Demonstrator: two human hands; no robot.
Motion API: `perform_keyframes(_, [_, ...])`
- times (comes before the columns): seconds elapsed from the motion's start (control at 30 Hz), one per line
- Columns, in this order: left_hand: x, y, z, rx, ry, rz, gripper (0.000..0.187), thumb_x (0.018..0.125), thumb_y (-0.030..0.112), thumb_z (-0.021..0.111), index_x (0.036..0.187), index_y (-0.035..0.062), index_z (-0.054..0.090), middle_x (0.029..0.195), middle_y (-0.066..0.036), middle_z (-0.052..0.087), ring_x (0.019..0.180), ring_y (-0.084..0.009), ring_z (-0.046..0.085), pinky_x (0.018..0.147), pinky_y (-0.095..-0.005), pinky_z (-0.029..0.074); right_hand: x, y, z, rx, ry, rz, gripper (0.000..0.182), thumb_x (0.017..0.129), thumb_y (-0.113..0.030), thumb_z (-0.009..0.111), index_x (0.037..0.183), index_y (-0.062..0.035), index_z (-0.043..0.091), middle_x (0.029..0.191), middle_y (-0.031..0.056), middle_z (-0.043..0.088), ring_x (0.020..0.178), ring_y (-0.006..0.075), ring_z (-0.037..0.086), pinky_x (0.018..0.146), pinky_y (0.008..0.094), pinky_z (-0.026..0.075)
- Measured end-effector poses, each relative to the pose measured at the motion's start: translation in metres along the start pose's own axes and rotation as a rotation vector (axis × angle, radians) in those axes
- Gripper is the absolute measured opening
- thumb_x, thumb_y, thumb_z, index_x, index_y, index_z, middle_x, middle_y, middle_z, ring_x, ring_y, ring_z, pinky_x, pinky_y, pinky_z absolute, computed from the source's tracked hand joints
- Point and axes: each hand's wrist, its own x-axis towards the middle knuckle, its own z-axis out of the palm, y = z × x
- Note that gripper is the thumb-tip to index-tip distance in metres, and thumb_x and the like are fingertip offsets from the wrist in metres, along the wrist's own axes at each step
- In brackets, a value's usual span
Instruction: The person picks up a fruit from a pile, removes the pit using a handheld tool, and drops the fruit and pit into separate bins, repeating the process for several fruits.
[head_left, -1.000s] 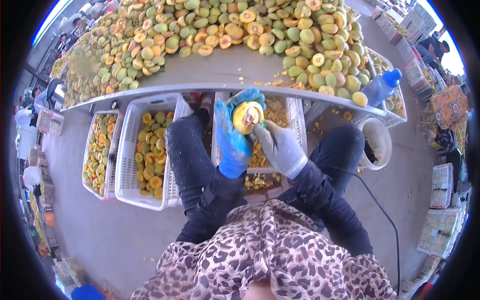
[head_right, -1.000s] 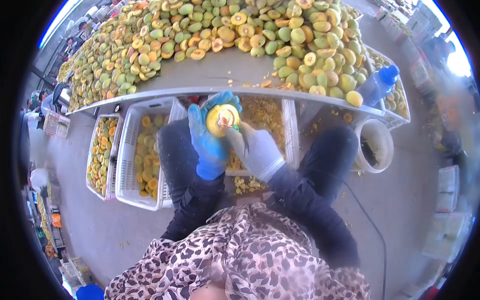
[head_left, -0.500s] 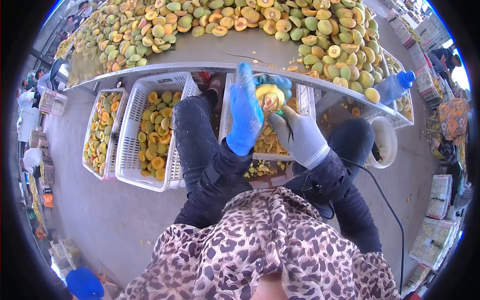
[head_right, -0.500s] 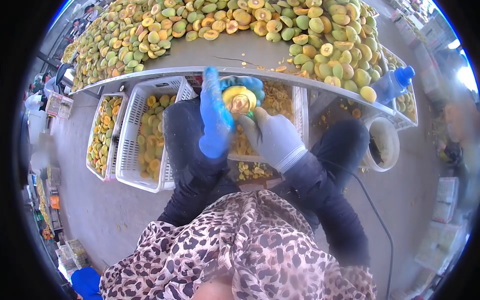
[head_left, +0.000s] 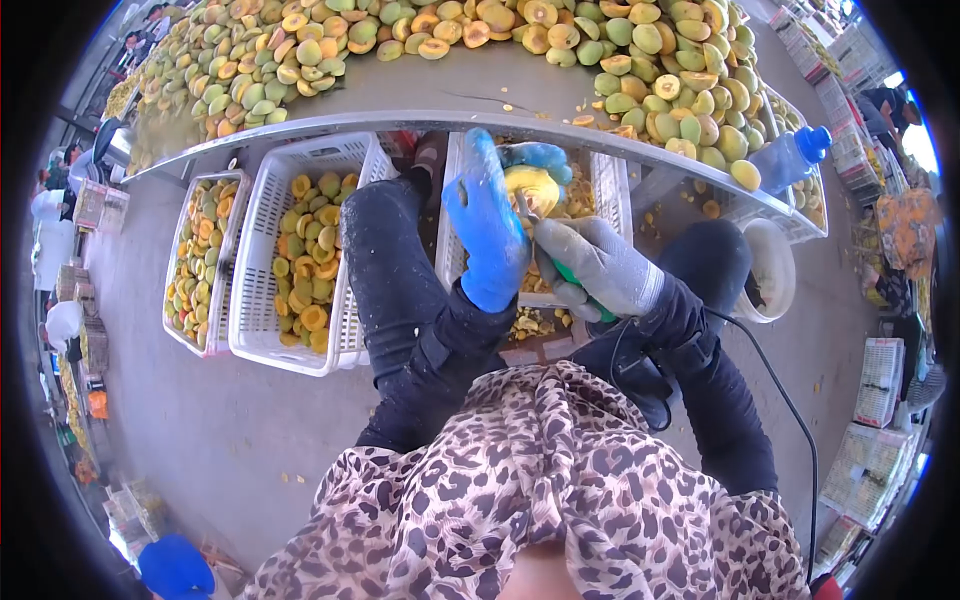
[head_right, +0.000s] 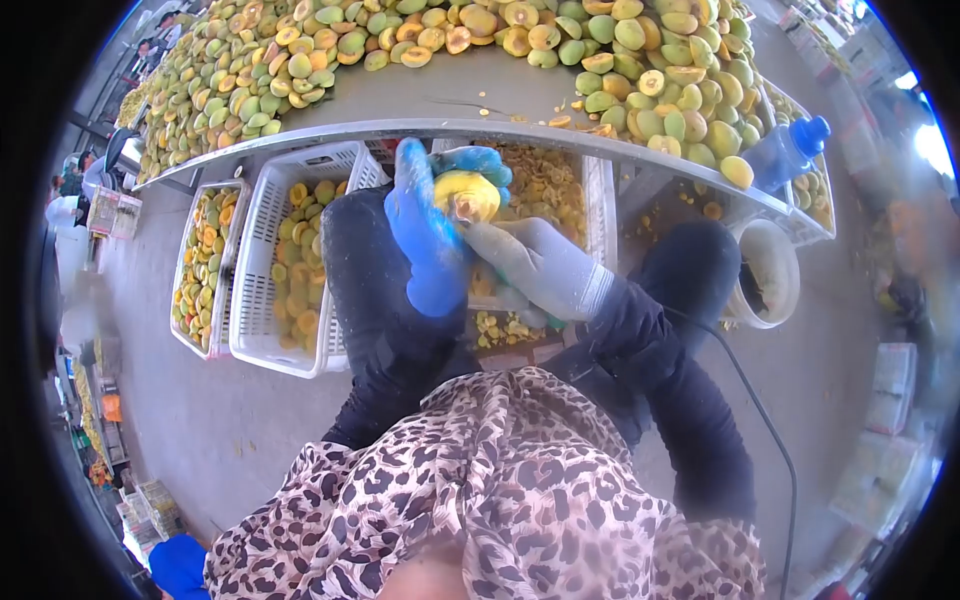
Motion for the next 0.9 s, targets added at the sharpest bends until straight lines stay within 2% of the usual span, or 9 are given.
perform_keyframes(0.2, [0.010, -0.006, -0.011, 0.161, -0.292, -0.034, 0.055, 0.100, 0.040, 0.037, 0.086, -0.0065, 0.063, 0.076, -0.014, 0.066, 0.064, -0.0191, 0.064, 0.061, -0.0303, 0.053, -0.004, 0.003, -0.008, -0.128, -0.070, 0.063, 0.050, 0.097, -0.045, 0.041, 0.080, -0.0005, 0.055, 0.053, -0.0004, 0.045, 0.037, 0.0074, 0.043, 0.035, 0.0218, 0.033])
perform_keyframes(0.27, [0.002, -0.007, -0.002, 0.061, -0.133, 0.109, 0.054, 0.100, 0.038, 0.039, 0.081, -0.0061, 0.064, 0.074, -0.014, 0.066, 0.065, -0.0192, 0.064, 0.064, -0.0305, 0.053, -0.008, 0.013, -0.006, 0.560, -0.290, 0.205, 0.051, 0.097, -0.049, 0.040, 0.072, -0.0046, 0.050, 0.049, -0.0034, 0.036, 0.036, 0.0054, 0.032, 0.034, 0.0205, 0.028])
perform_keyframes(0.33, [0.007, -0.003, -0.008, 0.035, -0.161, 0.081, 0.052, 0.100, 0.035, 0.040, 0.080, -0.0053, 0.065, 0.074, -0.015, 0.066, 0.066, -0.0196, 0.064, 0.066, -0.0307, 0.053, -0.006, 0.012, -0.006, 0.578, -0.292, 0.249, 0.052, 0.096, -0.052, 0.039, 0.073, -0.0058, 0.048, 0.049, -0.0045, 0.032, 0.036, 0.0053, 0.030, 0.033, 0.0202, 0.026])
perform_keyframes(0.4, [0.023, -0.010, -0.028, 0.283, -0.516, 0.009, 0.041, 0.100, 0.024, 0.044, 0.082, -0.0070, 0.064, 0.073, -0.011, 0.067, 0.065, -0.0148, 0.064, 0.061, -0.0266, 0.052, -0.002, 0.015, -0.010, 0.275, -0.266, 0.181, 0.053, 0.096, -0.054, 0.039, 0.073, -0.0062, 0.048, 0.047, -0.0045, 0.033, 0.033, 0.0060, 0.031, 0.032, 0.0205, 0.026])
perform_keyframes(0.47, [0.022, -0.008, -0.023, 0.276, -0.576, -0.019, 0.043, 0.100, 0.029, 0.042, 0.084, -0.0041, 0.065, 0.072, -0.011, 0.067, 0.064, -0.0162, 0.064, 0.061, -0.0276, 0.054, 0.000, 0.023, -0.009, 0.537, -0.341, 0.244, 0.054, 0.095, -0.055, 0.038, 0.073, -0.0063, 0.049, 0.046, -0.0043, 0.033, 0.031, 0.0063, 0.030, 0.032, 0.0206, 0.026])
perform_keyframes(0.53, [0.010, -0.008, -0.010, -0.198, -0.171, -0.445, 0.050, 0.099, 0.039, 0.037, 0.090, -0.0005, 0.065, 0.073, -0.011, 0.067, 0.062, -0.0200, 0.065, 0.062, -0.0292, 0.055, 0.001, 0.029, -0.007, 0.787, -0.421, 0.311, 0.055, 0.095, -0.055, 0.038, 0.073, -0.0063, 0.049, 0.045, -0.0042, 0.033, 0.030, 0.0067, 0.030, 0.031, 0.0208, 0.027])
perform_keyframes(0.67, [0.032, -0.040, -0.040, -0.545, 0.168, -0.550, 0.049, 0.096, 0.044, 0.037, 0.108, 0.0006, 0.058, 0.096, -0.014, 0.065, 0.083, -0.0260, 0.065, 0.065, -0.0346, 0.055, 0.013, 0.045, -0.005, 0.949, -0.594, 0.163, 0.044, 0.096, -0.046, 0.044, 0.083, -0.0061, 0.057, 0.048, -0.0015, 0.042, 0.040, 0.0085, 0.045, 0.031, 0.0246, 0.034])
perform_keyframes(0.77, [0.029, -0.044, -0.075, -0.240, -0.042, -0.489, 0.045, 0.096, 0.042, 0.040, 0.112, 0.0025, 0.056, 0.105, -0.014, 0.063, 0.096, -0.0256, 0.062, 0.075, -0.0374, 0.054, 0.049, 0.071, -0.011, -0.899, 0.719, -0.250, 0.038, 0.092, -0.040, 0.051, 0.079, -0.0044, 0.053, 0.056, 0.0147, 0.059, 0.051, 0.0297, 0.061, 0.045, 0.0406, 0.046])
perform_keyframes(0.9, [0.009, -0.053, -0.075, -0.039, -0.071, -0.176, 0.039, 0.097, 0.031, 0.046, 0.125, 0.0032, 0.048, 0.119, -0.015, 0.056, 0.110, -0.0245, 0.056, 0.091, -0.0369, 0.048, 0.048, 0.055, -0.009, -1.035, 0.734, -0.455, 0.025, 0.092, -0.032, 0.050, 0.083, -0.0080, 0.052, 0.060, 0.0140, 0.061, 0.053, 0.0319, 0.062, 0.046, 0.0424, 0.048])
